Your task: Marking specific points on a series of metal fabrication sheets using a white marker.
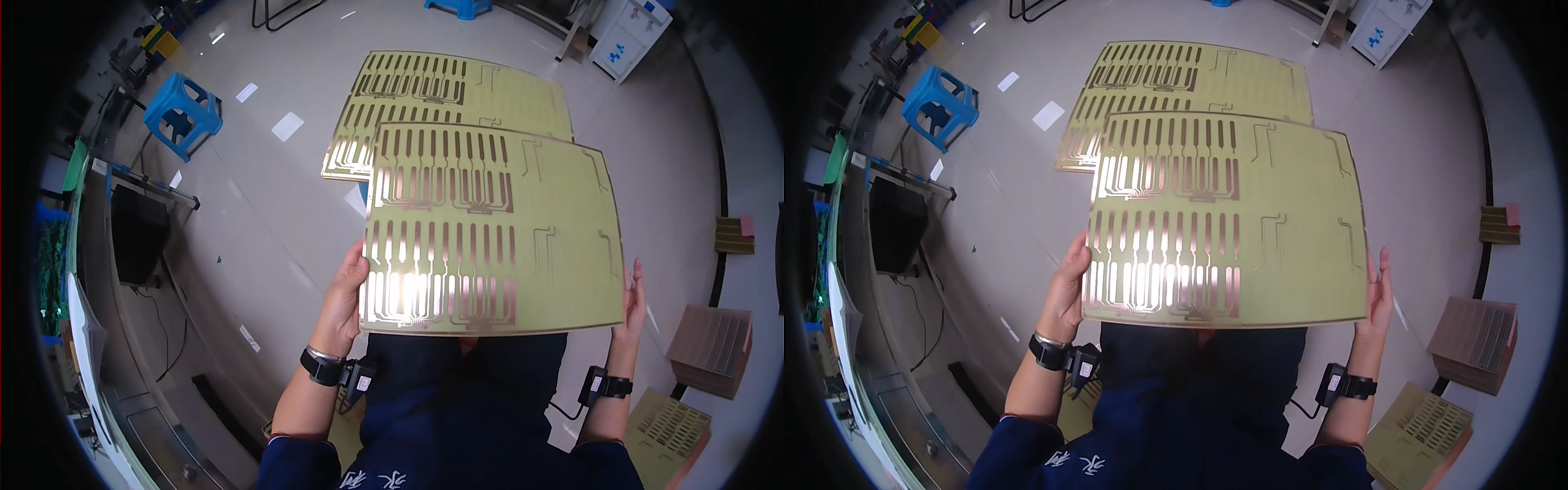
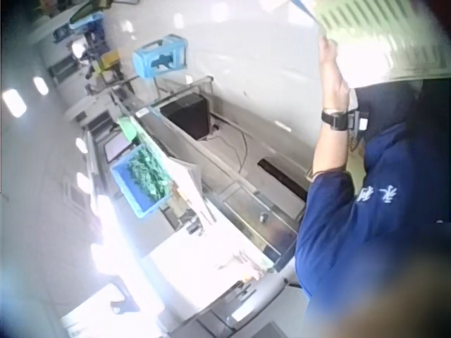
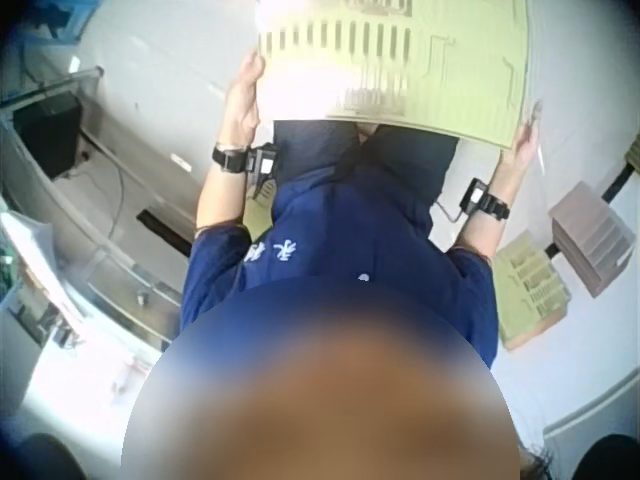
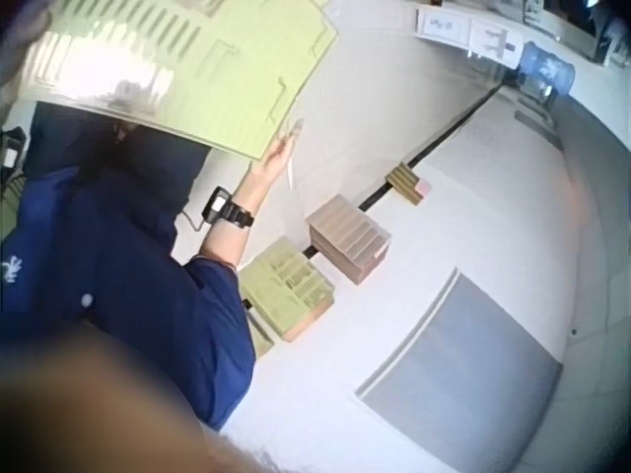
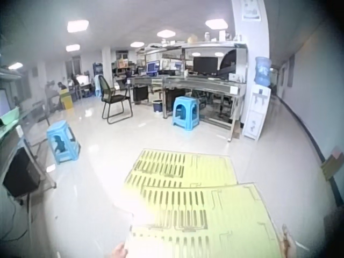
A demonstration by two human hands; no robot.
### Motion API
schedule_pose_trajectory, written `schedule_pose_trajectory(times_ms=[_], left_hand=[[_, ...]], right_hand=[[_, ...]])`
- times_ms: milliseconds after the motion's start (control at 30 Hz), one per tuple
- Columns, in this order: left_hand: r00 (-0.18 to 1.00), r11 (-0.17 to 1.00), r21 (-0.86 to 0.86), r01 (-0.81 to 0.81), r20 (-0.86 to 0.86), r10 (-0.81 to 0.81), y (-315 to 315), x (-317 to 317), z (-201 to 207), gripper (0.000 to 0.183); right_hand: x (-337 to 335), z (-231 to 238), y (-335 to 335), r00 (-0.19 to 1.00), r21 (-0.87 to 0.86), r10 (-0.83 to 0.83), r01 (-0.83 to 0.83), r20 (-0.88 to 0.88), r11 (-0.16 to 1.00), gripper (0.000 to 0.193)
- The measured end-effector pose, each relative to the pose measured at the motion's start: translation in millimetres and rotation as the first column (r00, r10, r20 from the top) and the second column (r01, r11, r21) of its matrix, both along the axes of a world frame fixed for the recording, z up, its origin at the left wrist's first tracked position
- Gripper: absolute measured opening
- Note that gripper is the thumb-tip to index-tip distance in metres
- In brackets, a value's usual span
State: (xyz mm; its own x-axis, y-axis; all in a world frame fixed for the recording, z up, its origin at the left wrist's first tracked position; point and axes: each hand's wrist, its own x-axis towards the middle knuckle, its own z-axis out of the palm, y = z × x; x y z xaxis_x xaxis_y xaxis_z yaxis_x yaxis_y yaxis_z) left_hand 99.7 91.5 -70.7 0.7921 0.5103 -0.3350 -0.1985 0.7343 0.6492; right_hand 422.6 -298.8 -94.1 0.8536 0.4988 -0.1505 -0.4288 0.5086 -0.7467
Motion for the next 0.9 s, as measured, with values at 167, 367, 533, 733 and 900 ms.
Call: schedule_pose_trajectory(times_ms=[167,367,533,733,900], left_hand=[[0.988,0.988,0.132,-0.076,-0.126,0.093,3,2,-7,0.054],[0.972,0.986,0.096,-0.135,-0.18,0.151,0,12,-7,0.038],[0.965,0.971,0.185,-0.15,-0.189,0.185,1,23,-5,0.039],[0.967,0.973,0.144,-0.182,-0.153,0.204,5,26,-15,0.038],[0.985,0.985,0.077,-0.153,-0.072,0.159,6,27,-18,0.043]], right_hand=[[-11,-22,-19,0.989,-0.024,-0.092,0.09,-0.117,0.996,0.047],[-20,4,2,0.893,-0.447,-0.252,0.41,0.372,0.795,0.049],[-49,40,37,0.636,-0.504,0.041,0.569,0.771,0.65,0.052],[-153,66,156,0.383,-0.613,0.622,-0.162,0.683,0.774,0.017],[-178,49,213,0.131,-0.567,0.605,-0.24,0.785,0.788,0.022]])
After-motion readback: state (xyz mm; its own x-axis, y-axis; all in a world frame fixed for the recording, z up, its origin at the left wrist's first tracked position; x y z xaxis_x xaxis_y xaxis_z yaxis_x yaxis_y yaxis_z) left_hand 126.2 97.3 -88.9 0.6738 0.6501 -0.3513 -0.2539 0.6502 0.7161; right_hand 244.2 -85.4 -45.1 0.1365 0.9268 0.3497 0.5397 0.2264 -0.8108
